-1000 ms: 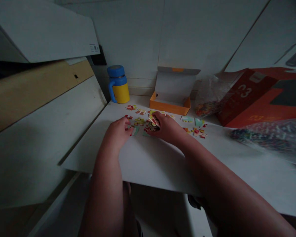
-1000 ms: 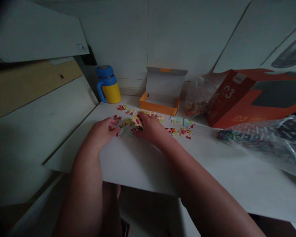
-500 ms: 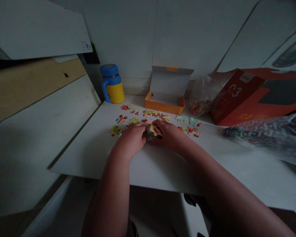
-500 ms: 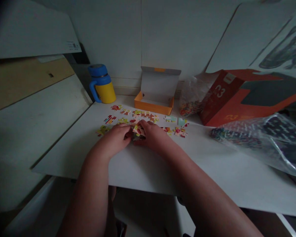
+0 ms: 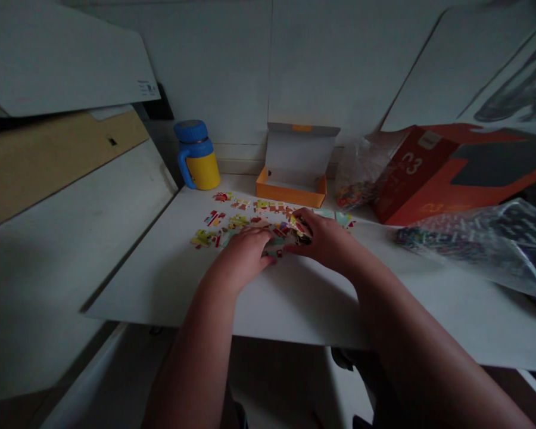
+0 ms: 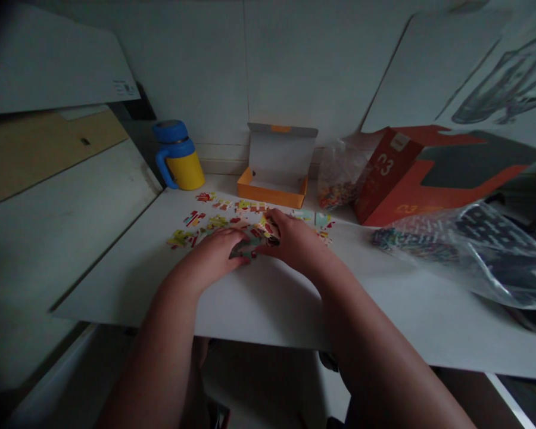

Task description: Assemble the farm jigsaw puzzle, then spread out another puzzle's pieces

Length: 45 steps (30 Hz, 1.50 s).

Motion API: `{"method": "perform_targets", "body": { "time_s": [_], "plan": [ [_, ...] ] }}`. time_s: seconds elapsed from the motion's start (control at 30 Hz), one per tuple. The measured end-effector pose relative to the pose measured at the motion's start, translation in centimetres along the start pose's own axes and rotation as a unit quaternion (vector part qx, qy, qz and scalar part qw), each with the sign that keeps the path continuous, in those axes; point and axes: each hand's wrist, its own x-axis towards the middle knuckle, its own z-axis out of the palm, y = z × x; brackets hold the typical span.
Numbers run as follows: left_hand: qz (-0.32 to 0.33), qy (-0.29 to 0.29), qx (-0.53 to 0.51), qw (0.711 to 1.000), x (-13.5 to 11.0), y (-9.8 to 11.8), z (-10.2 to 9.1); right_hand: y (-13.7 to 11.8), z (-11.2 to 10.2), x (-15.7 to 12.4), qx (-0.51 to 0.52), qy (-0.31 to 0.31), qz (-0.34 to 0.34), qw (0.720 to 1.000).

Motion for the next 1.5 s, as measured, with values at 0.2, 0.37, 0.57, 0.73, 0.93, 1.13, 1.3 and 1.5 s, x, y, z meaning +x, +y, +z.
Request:
{"method": "perform_targets", "body": {
  "time_s": [0.2, 0.37, 0.57, 0.73, 0.93, 1.13, 1.3, 1.5],
  "plan": [
    [0.020, 0.013, -0.028, 0.999, 0.2, 0.0, 0.2, 0.0, 1.3, -0.5, 0.004, -0.036, -0.070, 0.997],
    [0.011, -0.003, -0.022, 1.000, -0.1, -0.3, 0.1, -0.5, 2.0, -0.2, 0.043, -0.084, -0.104, 0.990],
    [0.007, -0.017, -0.026, 1.000, -0.1, -0.4, 0.1, -0.6, 1.6, -0.5, -0.003, -0.101, -0.085, 0.991],
    [0.014, -0.012, -0.023, 1.000, -0.2, -0.6, 0.2, -0.3, 1.5, -0.7, -0.016, -0.075, -0.092, 0.993],
    [0.014, -0.017, -0.027, 0.999, -0.3, -0.5, 0.0, 0.0, 1.7, -0.5, -0.010, -0.092, -0.103, 0.990],
    [0.042, -0.022, -0.041, 0.998, 0.0, -0.2, -0.4, 1.1, 0.5, -1.9, -0.053, -0.088, -0.047, 0.994],
    [0.047, -0.016, -0.039, 0.998, 0.1, -0.5, -0.2, 1.8, -0.4, -3.2, -0.054, -0.080, -0.015, 0.995],
    [-0.006, 0.009, -0.012, 1.000, 0.0, -0.6, -0.5, 2.6, -1.9, -4.7, -0.015, -0.004, -0.005, 1.000]
  ]
}}
